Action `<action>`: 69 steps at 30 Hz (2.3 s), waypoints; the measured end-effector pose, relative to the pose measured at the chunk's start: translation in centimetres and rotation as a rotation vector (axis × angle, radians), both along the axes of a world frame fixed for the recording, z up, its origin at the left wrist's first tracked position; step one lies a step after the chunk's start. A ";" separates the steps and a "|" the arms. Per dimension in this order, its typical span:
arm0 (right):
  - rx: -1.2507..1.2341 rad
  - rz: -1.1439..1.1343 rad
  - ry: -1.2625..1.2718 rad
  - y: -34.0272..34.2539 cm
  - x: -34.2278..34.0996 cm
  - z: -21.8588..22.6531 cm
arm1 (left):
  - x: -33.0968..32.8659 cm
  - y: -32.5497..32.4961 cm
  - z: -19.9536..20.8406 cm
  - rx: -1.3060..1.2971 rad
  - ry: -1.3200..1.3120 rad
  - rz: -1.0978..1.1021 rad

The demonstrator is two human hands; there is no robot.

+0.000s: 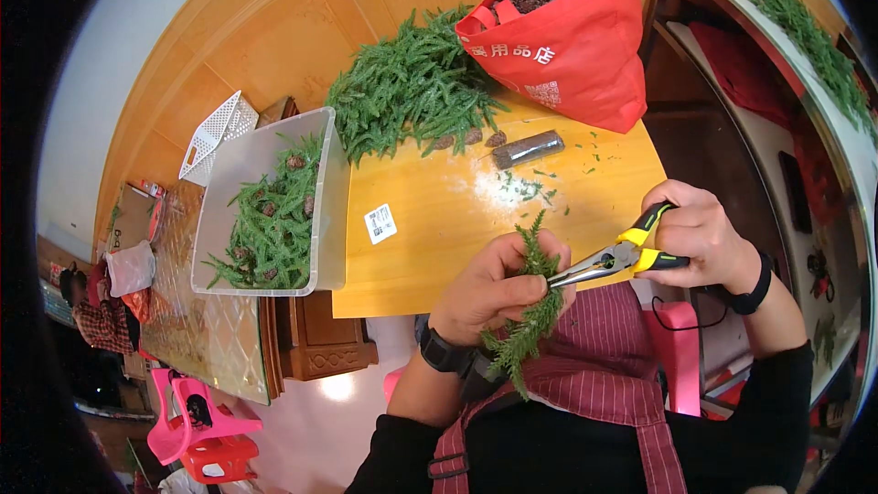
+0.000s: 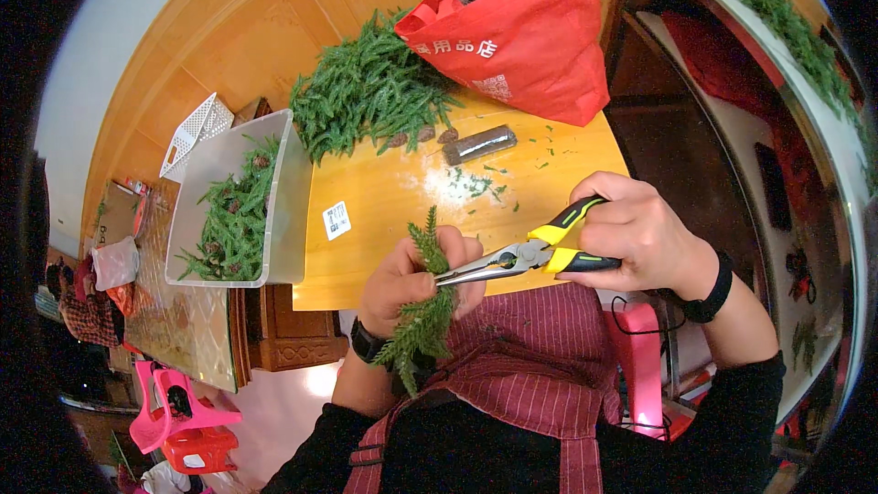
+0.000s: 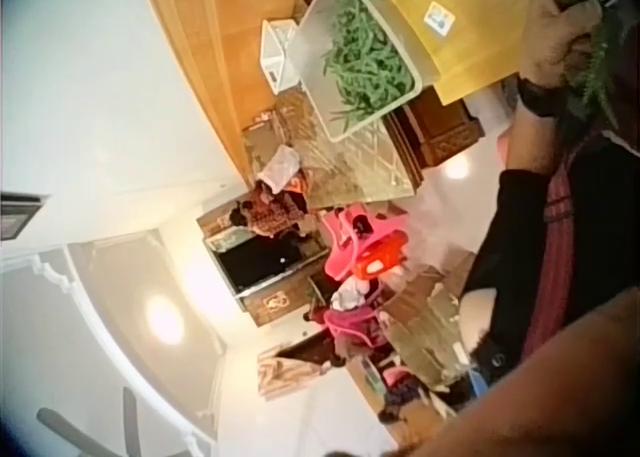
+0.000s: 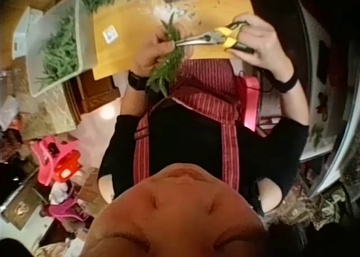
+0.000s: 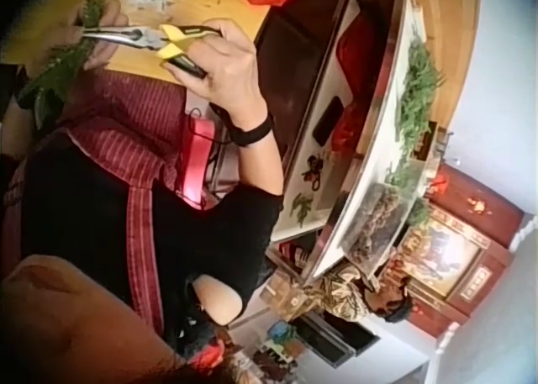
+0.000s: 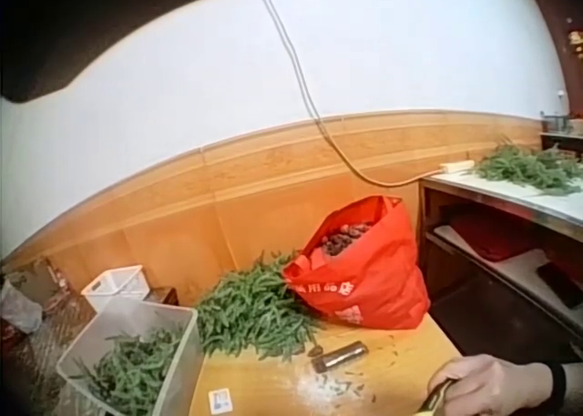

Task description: Trimming leafy green plants using pliers and processing small brown nuts or seed pods at a workstation.

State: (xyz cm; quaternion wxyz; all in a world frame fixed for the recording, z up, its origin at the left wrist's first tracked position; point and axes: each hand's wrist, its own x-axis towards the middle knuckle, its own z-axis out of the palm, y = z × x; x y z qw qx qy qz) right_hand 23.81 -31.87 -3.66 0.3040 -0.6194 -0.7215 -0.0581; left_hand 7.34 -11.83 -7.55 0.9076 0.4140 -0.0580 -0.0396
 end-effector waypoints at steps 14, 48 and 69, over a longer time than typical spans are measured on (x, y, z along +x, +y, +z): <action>-0.079 -0.140 0.339 -1.2 -1.2 -1.2 | -0.1 -0.3 1.1 0.236 0.003 0.310; -0.076 -0.126 0.361 -0.8 -1.9 -1.3 | -0.2 0.0 0.2 0.062 0.024 0.212; -0.016 0.004 -0.001 0.4 0.4 0.3 | 0.6 -0.5 -1.6 -0.184 -0.111 -0.166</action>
